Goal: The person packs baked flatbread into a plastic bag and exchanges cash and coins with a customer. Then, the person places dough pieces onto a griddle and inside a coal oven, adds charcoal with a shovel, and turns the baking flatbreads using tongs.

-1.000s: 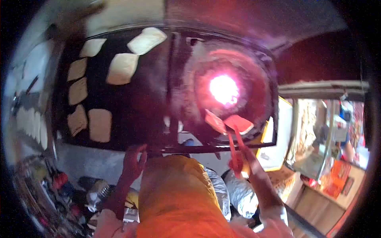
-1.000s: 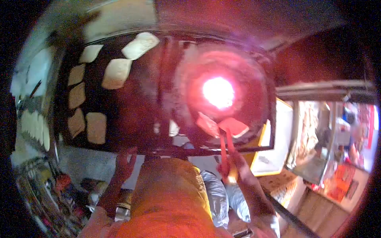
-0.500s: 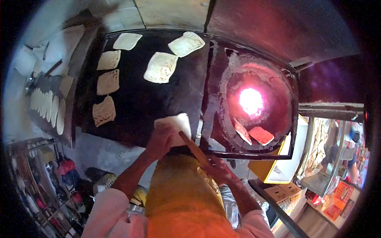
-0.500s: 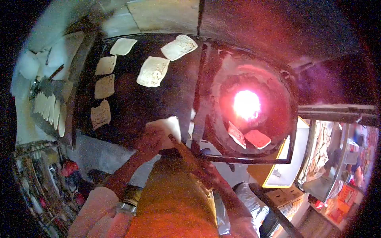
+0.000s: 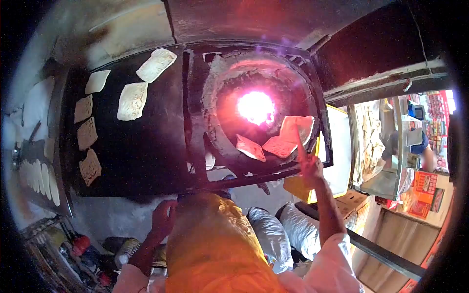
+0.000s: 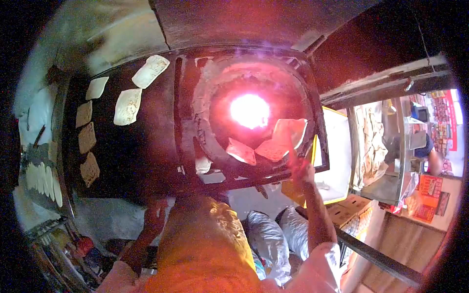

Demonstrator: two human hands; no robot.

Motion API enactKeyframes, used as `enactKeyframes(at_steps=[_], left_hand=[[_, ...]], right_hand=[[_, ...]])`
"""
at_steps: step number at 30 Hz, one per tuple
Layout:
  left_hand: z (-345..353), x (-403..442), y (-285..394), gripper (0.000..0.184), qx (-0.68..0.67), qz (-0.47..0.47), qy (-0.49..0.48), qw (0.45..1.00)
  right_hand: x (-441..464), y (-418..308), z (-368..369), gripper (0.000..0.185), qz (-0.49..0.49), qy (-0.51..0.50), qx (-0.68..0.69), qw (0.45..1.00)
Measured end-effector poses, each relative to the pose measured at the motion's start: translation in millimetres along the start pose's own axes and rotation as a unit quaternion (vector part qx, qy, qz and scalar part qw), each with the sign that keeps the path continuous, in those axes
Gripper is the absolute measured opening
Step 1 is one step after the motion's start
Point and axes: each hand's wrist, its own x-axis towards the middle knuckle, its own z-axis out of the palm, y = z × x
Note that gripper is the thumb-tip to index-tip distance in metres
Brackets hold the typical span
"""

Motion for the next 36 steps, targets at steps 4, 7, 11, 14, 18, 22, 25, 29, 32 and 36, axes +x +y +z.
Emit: enactKeyframes(at_steps=[4,7,11,14,18,22,25,29,32,36], left_hand=[[11,-23,1,0.015,-0.038,-0.065,-0.017,0.997],[13,-32,-3,0.014,-0.048,-0.107,-0.01,0.993],[13,-33,-20,0.013,-0.056,-0.087,0.014,0.995],[-6,-5,-14,0.011,-0.073,-0.059,0.057,0.994],[-55,77,-12,0.016,-0.007,-0.058,0.102,0.993],[-94,202,-53,0.027,0.061,0.071,0.171,0.981],[-121,277,-73,0.032,0.195,0.014,0.177,0.965],[-123,290,-91,0.024,0.28,-0.046,0.096,0.954],[-104,229,-59,0.022,0.22,0.091,0.025,0.971],[-46,156,-14,0.029,0.038,0.165,-0.033,0.985]], right_hand=[[33,-43,-3,0.026,0.142,0.027,0.034,0.989],[67,-6,-2,0.031,0.146,0.025,0.055,0.987],[73,35,-30,0.032,-0.051,-0.081,-0.22,0.971],[14,-19,-53,0.031,-0.203,-0.136,-0.544,0.803],[-48,18,-44,0.043,0.07,0.061,-0.067,0.993],[-106,20,42,0.053,0.196,-0.176,0.439,0.859],[-150,-28,155,0.059,0.179,-0.33,0.633,0.677],[-163,-111,242,0.049,0.054,-0.293,0.174,0.939],[-153,-128,268,0.048,0.036,-0.266,0.023,0.963],[-146,-113,277,0.05,0.032,-0.259,0.029,0.965]])
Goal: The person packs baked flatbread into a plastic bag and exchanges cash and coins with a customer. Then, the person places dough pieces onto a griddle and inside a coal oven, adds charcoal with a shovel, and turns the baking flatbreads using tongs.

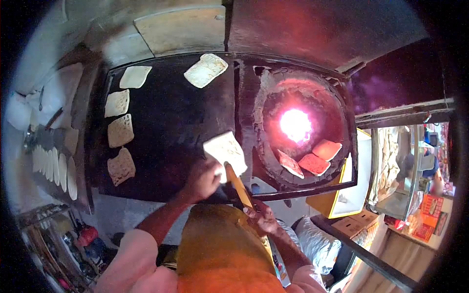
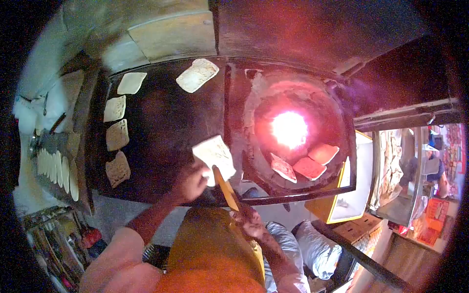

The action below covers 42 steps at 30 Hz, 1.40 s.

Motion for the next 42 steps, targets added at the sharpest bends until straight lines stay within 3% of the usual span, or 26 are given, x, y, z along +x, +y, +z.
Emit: enactKeyframes(at_steps=[1,2,3,5,7,10,12,14,16,17,19,21,23,26,28,29,30,31,32,34,36,38,39,40,41,42], left_hand=[[10,-6,18,0.027,-0.081,-0.019,-0.035,0.996],[12,-7,37,0.026,-0.109,-0.006,-0.006,0.994],[16,-7,54,0.026,-0.139,0.008,0.022,0.99],[38,-20,57,0.026,-0.191,-0.027,0.031,0.981],[47,-37,58,0.025,-0.236,-0.068,0.037,0.969],[34,-58,77,0.025,-0.187,-0.124,-0.016,0.974],[37,-74,91,0.023,-0.117,-0.164,-0.036,0.979],[46,-90,103,0.022,-0.102,-0.202,-0.056,0.972],[56,-104,110,0.021,-0.085,-0.246,-0.075,0.963],[63,-113,110,0.021,-0.084,-0.265,-0.064,0.959],[80,-139,102,0.021,-0.077,-0.29,-0.05,0.952],[101,-181,79,0.021,-0.032,-0.255,-0.05,0.965],[120,-226,54,0.02,0.003,-0.237,-0.054,0.97],[142,-294,12,0.02,0.049,-0.198,-0.08,0.976],[147,-312,0,0.02,0.064,-0.183,-0.091,0.977],[147,-316,-3,0.02,-0.13,-0.393,-0.068,0.908],[147,-320,-7,0.021,-0.317,-0.565,-0.039,0.761],[149,-325,-14,0.021,-0.322,-0.564,-0.029,0.76],[151,-330,-24,0.022,-0.347,-0.51,-0.001,0.787],[149,-332,-38,0.023,-0.373,-0.45,0.035,0.811],[132,-308,-33,0.026,-0.449,-0.482,0.087,0.747],[112,-301,-35,0.026,-0.487,-0.444,0.119,0.742],[102,-300,-35,0.026,-0.523,-0.407,0.146,0.735],[92,-300,-32,0.026,-0.582,-0.386,0.192,0.689],[85,-309,-39,0.026,-0.58,-0.391,0.196,0.688],[82,-320,-45,0.026,-0.563,-0.459,0.193,0.659]], right_hand=[[-3,-4,-4,0.051,-0.008,0.016,0.013,1.0],[-5,14,-9,0.051,-0.011,0.0,0.116,0.993],[-13,31,-19,0.051,-0.008,0.011,0.114,0.993],[-31,53,-47,0.069,-0.012,0.009,0.186,0.982],[-48,63,-99,0.084,-0.098,-0.02,0.415,0.904],[-61,23,-208,0.074,-0.075,0.099,0.241,0.963],[-43,5,-293,0.059,-0.067,0.178,-0.013,0.982],[-19,-5,-365,0.045,-0.067,0.233,-0.278,0.929],[14,-1,-420,0.047,-0.074,0.275,-0.499,0.819],[25,-21,-430,0.047,-0.023,0.251,-0.465,0.849],[49,-30,-453,0.044,-0.002,0.204,-0.492,0.847],[67,-30,-463,0.037,-0.006,0.193,-0.464,0.865],[76,-26,-467,0.041,0.011,0.217,-0.487,0.846],[61,-31,-459,0.048,-0.002,0.223,-0.558,0.799],[48,-20,-458,0.054,0.045,0.31,-0.593,0.741],[36,-31,-440,0.058,0.061,0.328,-0.574,0.748],[31,-22,-428,0.057,-0.016,0.368,-0.567,0.737],[23,-38,-405,0.052,-0.035,0.267,-0.35,0.897],[35,18,-405,0.046,-0.252,0.151,-0.043,0.955],[37,35,-329,0.039,-0.171,0.025,0.144,0.974],[77,29,-226,0.048,-0.114,-0.195,0.323,0.919],[85,-88,-117,0.037,-0.016,-0.131,0.099,0.986],[89,-146,-63,0.036,0.041,-0.118,-0.008,0.992],[127,-122,-30,0.038,0.053,-0.162,0.146,0.975],[155,-131,0,0.041,0.057,-0.149,0.166,0.973],[190,-147,26,0.044,0.063,-0.135,0.186,0.971]])
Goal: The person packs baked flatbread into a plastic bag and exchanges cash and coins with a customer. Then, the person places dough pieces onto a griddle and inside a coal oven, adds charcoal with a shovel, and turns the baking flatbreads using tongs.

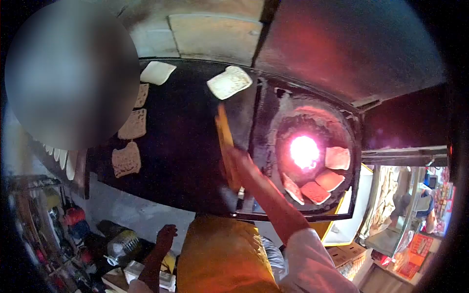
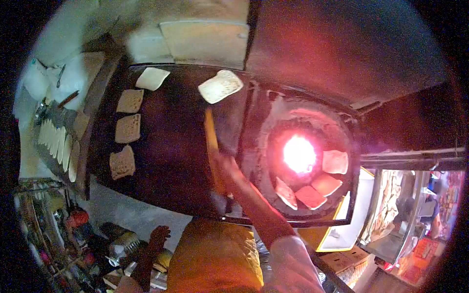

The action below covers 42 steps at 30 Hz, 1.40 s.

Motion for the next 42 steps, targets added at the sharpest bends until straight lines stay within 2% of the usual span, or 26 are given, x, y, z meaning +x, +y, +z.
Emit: enactKeyframes(at_steps=[1,3,5,6,7,11,13,14,16,17,19,22,23,25,26,29,30,32,33,34,35,37,39,40,41,42], left_hand=[[-12,-4,-1,0.026,0.009,-0.058,0.05,0.997],[-28,-21,4,0.026,-0.023,-0.07,0.06,0.995],[-44,-36,1,0.026,-0.05,-0.089,0.063,0.993],[-51,-38,-7,0.025,-0.054,-0.057,0.061,0.995],[-56,-39,-16,0.024,-0.057,-0.027,0.052,0.997],[-86,-27,-62,0.023,-0.001,-0.085,0.078,0.993],[-105,-6,-103,0.024,0.095,-0.082,0.113,0.986],[-99,-2,-92,0.024,0.099,-0.08,0.108,0.986],[-78,2,-51,0.026,-0.089,-0.176,-0.014,0.98],[-63,5,-39,0.026,-0.082,-0.177,-0.018,0.981],[-23,7,-20,0.027,0.145,-0.124,-0.017,0.982],[36,9,5,0.026,0.273,-0.105,-0.003,0.956],[53,8,11,0.026,0.281,-0.103,0.0,0.954],[80,4,21,0.026,0.266,-0.089,-0.013,0.96],[87,2,22,0.026,0.271,-0.087,-0.009,0.959],[107,-4,29,0.025,0.307,-0.065,-0.012,0.949],[113,-9,33,0.025,0.33,-0.066,-0.008,0.942],[108,-12,29,0.024,0.352,-0.068,0.0,0.933],[94,-9,21,0.023,0.341,-0.014,-0.011,0.94],[83,-7,17,0.022,0.329,0.04,-0.022,0.943],[80,-5,21,0.022,0.325,0.042,-0.017,0.945],[79,-1,42,0.02,0.186,0.194,0.037,0.962],[103,-1,121,0.02,0.473,0.205,0.147,0.844],[89,14,139,0.02,0.465,0.202,0.18,0.843],[67,34,152,0.02,0.52,0.318,0.202,0.766],[49,54,170,0.02,0.569,0.426,0.214,0.67]], right_hand=[[52,6,11,0.043,-0.041,0.074,0.03,0.996],[86,-42,33,0.04,-0.085,0.05,0.037,0.994],[140,-55,41,0.036,-0.07,0.145,0.156,0.975],[134,-52,48,0.034,-0.078,0.16,0.143,0.974],[122,-55,51,0.032,-0.087,0.18,0.129,0.971],[4,35,38,0.026,-0.117,0.206,0.039,0.971],[-61,97,14,0.024,-0.067,0.151,0.121,0.979],[-96,109,4,0.024,-0.054,0.168,0.092,0.98],[-143,132,-20,0.024,-0.04,0.192,0.073,0.978],[-154,145,-35,0.026,-0.07,0.181,0.146,0.97],[-166,144,-56,0.028,-0.105,0.165,0.225,0.954],[-166,120,-84,0.03,-0.037,0.188,0.277,0.942],[-160,120,-94,0.03,-0.034,0.184,0.286,0.94],[-147,109,-112,0.028,-0.017,0.113,0.415,0.903],[-143,105,-121,0.028,-0.022,0.078,0.411,0.908],[-134,94,-132,0.029,-0.014,0.083,0.443,0.892],[-126,97,-141,0.032,-0.01,0.04,0.454,0.89],[-125,96,-145,0.033,-0.005,0.068,0.441,0.895],[-125,92,-144,0.034,-0.003,0.098,0.426,0.899],[-127,110,-156,0.037,-0.03,-0.026,0.418,0.908],[-142,108,-152,0.037,-0.028,-0.03,0.414,0.909],[-182,88,-129,0.043,0.025,0.003,0.467,0.884],[-207,97,-118,0.048,0.067,-0.102,0.449,0.885],[-210,112,-121,0.047,0.025,-0.132,0.316,0.939],[-206,127,-120,0.047,-0.026,-0.161,0.179,0.97],[-200,131,-107,0.047,-0.02,-0.183,0.166,0.969]])
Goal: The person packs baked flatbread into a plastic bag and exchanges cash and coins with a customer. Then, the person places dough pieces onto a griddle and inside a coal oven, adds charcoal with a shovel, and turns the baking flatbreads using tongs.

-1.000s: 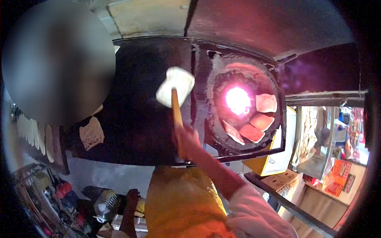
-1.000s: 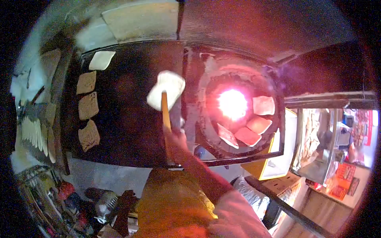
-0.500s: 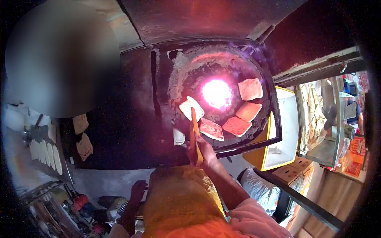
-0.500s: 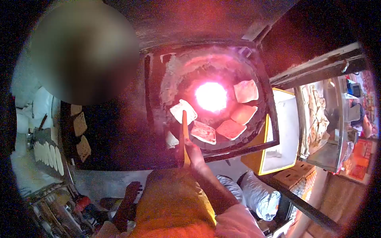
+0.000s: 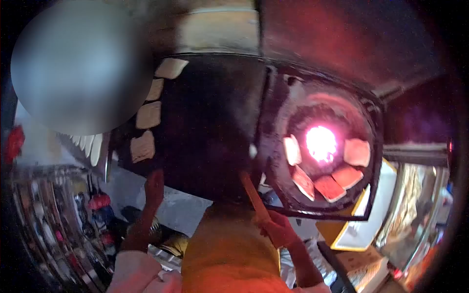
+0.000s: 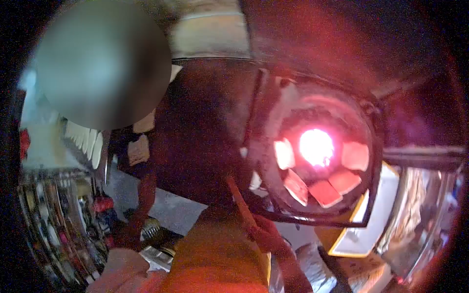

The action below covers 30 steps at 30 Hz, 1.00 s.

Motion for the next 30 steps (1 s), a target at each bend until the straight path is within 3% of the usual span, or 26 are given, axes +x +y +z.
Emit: enactKeyframes(at_steps=[2,3,5,8,9,10,12,13,15,17,21,22,23,24,25,26,27,28,29,30], left_hand=[[-1,50,-31,0.021,0.031,-0.105,0.033,0.994],[2,75,-58,0.025,0.076,-0.106,0.028,0.991],[11,101,-122,0.029,0.115,-0.114,0.016,0.987],[25,111,-155,0.035,-0.043,-0.248,-0.017,0.968],[19,116,-128,0.029,0.124,-0.236,-0.109,0.958],[17,120,-109,0.025,0.287,-0.213,-0.199,0.912],[36,77,-101,0.029,0.17,0.008,-0.097,0.981],[34,71,-72,0.029,0.104,0.038,-0.104,0.988],[42,58,-18,0.029,-0.011,0.062,-0.106,0.992],[47,51,23,0.029,-0.068,0.062,-0.105,0.99],[43,42,79,0.032,-0.212,0.032,-0.149,0.965],[32,41,93,0.03,-0.196,0.057,-0.109,0.973],[22,39,107,0.029,-0.179,0.081,-0.068,0.978],[15,32,122,0.027,-0.218,0.032,-0.108,0.969],[11,22,133,0.025,-0.251,-0.017,-0.148,0.957],[17,3,132,0.022,-0.275,-0.014,-0.154,0.949],[24,-17,132,0.02,-0.297,-0.014,-0.158,0.942],[19,-29,147,0.018,-0.283,-0.029,-0.177,0.942],[14,-40,161,0.017,-0.267,-0.046,-0.195,0.943],[18,-53,167,0.017,-0.264,-0.042,-0.194,0.944]], right_hand=[[15,9,17,0.044,0.085,0.142,-0.188,0.968],[27,3,29,0.044,0.088,0.14,-0.197,0.966],[52,-10,60,0.042,0.114,0.134,-0.405,0.897],[96,-9,88,0.042,0.14,0.145,-0.469,0.86],[109,-11,99,0.042,0.148,0.146,-0.489,0.847],[122,-20,117,0.042,0.187,0.134,-0.48,0.846],[135,-9,126,0.043,0.231,0.122,-0.469,0.844],[143,9,113,0.044,0.123,0.097,-0.5,0.852],[146,17,112,0.046,0.013,0.079,-0.525,0.848],[143,6,117,0.046,0.099,0.121,-0.465,0.871],[95,28,45,0.046,0.113,0.152,-0.397,0.898],[69,25,33,0.048,0.013,0.131,-0.302,0.944],[46,11,24,0.052,-0.067,0.131,-0.295,0.944],[23,-4,15,0.056,-0.145,0.129,-0.289,0.937],[-8,-27,-4,0.056,-0.141,0.111,-0.085,0.98],[-39,-51,-24,0.057,-0.137,0.099,0.124,0.978],[-62,-82,-41,0.052,-0.171,0.142,0.053,0.974],[-82,-114,-58,0.048,-0.2,0.219,-0.112,0.948],[-101,-147,-75,0.044,-0.203,0.307,-0.302,0.879],[-114,-179,-91,0.04,-0.189,0.375,-0.47,0.776]])
